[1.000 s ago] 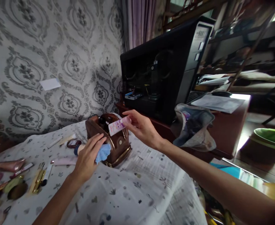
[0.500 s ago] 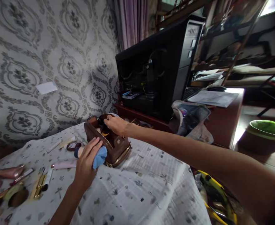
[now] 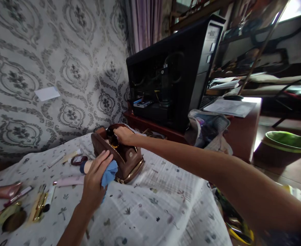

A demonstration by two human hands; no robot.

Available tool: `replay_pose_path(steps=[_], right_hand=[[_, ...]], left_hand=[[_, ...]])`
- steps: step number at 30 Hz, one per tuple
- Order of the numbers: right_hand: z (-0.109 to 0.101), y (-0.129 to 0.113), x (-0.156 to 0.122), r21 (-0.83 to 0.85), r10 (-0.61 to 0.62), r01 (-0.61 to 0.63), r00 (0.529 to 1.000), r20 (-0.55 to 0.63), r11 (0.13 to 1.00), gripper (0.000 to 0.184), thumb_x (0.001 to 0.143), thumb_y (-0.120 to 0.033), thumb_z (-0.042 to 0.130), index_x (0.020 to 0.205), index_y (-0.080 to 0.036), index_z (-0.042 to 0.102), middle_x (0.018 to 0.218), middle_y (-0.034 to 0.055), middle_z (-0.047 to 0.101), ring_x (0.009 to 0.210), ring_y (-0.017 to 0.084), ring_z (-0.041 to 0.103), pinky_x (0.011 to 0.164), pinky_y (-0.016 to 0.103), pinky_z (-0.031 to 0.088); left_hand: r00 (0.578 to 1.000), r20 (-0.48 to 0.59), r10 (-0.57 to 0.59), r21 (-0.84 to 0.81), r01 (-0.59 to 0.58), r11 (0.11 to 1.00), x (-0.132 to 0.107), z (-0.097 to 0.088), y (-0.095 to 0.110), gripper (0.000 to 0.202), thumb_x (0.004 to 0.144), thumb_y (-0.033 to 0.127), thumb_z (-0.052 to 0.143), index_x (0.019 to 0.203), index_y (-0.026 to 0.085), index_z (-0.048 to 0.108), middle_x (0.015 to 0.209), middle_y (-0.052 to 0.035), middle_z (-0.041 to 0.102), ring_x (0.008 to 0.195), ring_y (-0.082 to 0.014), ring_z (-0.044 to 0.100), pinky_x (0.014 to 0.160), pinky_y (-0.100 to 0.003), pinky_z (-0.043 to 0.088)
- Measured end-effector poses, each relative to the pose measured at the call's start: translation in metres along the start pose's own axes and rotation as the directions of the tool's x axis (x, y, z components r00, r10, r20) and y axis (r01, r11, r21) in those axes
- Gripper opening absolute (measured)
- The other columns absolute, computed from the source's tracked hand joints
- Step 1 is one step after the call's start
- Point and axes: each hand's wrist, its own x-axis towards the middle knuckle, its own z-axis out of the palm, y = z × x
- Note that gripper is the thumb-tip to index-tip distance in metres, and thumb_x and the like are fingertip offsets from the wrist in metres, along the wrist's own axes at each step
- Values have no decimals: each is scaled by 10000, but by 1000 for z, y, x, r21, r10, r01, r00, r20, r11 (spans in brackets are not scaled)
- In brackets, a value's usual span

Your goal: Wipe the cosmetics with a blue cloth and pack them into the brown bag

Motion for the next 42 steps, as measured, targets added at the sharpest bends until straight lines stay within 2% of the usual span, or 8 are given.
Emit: replay_pose_path(steps=[9, 15, 19, 28, 32, 36, 39, 42], right_hand=[[3, -5, 12, 44, 129, -131, 990, 49, 990, 413, 885, -62, 559, 1285, -117, 641, 1284, 214, 646, 1150, 292, 666, 916, 370, 561], [4, 0, 17, 36, 94, -95, 995, 35, 995, 396, 887, -43, 559, 1269, -92, 647, 1278, 205, 665, 1210, 277, 637, 987, 347, 527], [2, -2, 13, 12, 78, -78, 997, 23, 997, 373, 918, -36, 506, 1261, -76, 644, 1279, 223, 658, 1214, 276, 634, 1000, 367, 518], [-2, -9, 13, -18, 75, -75, 997, -1, 997, 330, 876, -29, 554, 1175, -76, 687, 1208, 219, 694, 1145, 289, 669, 916, 346, 534], [-8, -11, 8, 23, 70, -69, 995, -65, 997, 277, 922, -92, 517, 1120, -121, 709, 1162, 176, 723, 1069, 270, 694, 823, 306, 524], [-18, -25, -22, 85, 90, -73, 972, -215, 994, 365, 1050, -260, 345, 1069, -153, 693, 1070, 138, 736, 997, 231, 688, 779, 287, 476], [-15, -42, -60, 264, 56, 59, 910, -411, 963, 456, 1073, -341, 299, 890, -164, 677, 877, 78, 715, 802, 177, 657, 707, 268, 434], [4, -60, -99, 356, -204, 413, 843, -497, 839, 499, 1070, -372, 288, 783, -192, 654, 744, 31, 659, 678, 143, 595, 659, 257, 420]], left_hand=[[1000, -10, -20, -36, 19, 999, 2, -1, 3, 458, 987, 180, 447, 1434, 266, 504, 1478, -103, 540, 1387, -269, 490, 1128, -463, 443], [1000, -6, -22, -51, 21, 998, 2, -1, 3, 444, 1003, 259, 458, 1444, 263, 500, 1490, -108, 531, 1395, -277, 483, 1133, -467, 444], [999, -12, -37, -45, 36, 998, 2, -1, 3, 439, 1006, 214, 429, 1433, 269, 514, 1486, -90, 539, 1395, -262, 486, 1136, -456, 442], [999, -3, -44, -42, 44, 998, 0, -1, 2, 451, 996, 194, 425, 1434, 253, 510, 1487, -93, 540, 1400, -261, 480, 1135, -457, 441], [999, 5, -37, -39, 37, 999, 0, -1, 1, 499, 953, 127, 416, 1431, 232, 513, 1496, -102, 531, 1406, -261, 473, 1142, -459, 435], [999, 25, -46, -39, 47, 998, 1, -2, 2, 545, 899, 105, 435, 1428, 209, 518, 1495, -114, 530, 1408, -275, 469, 1142, -466, 432], [998, 15, -61, -63, 62, 996, 3, -3, 2, 547, 882, 89, 438, 1403, 217, 544, 1468, -103, 557, 1388, -260, 492, 1140, -453, 436], [998, -20, -64, -115, 61, 991, 3, -5, 0, 497, 901, 130, 456, 1371, 241, 570, 1430, -84, 592, 1339, -250, 541, 1115, -433, 461]])
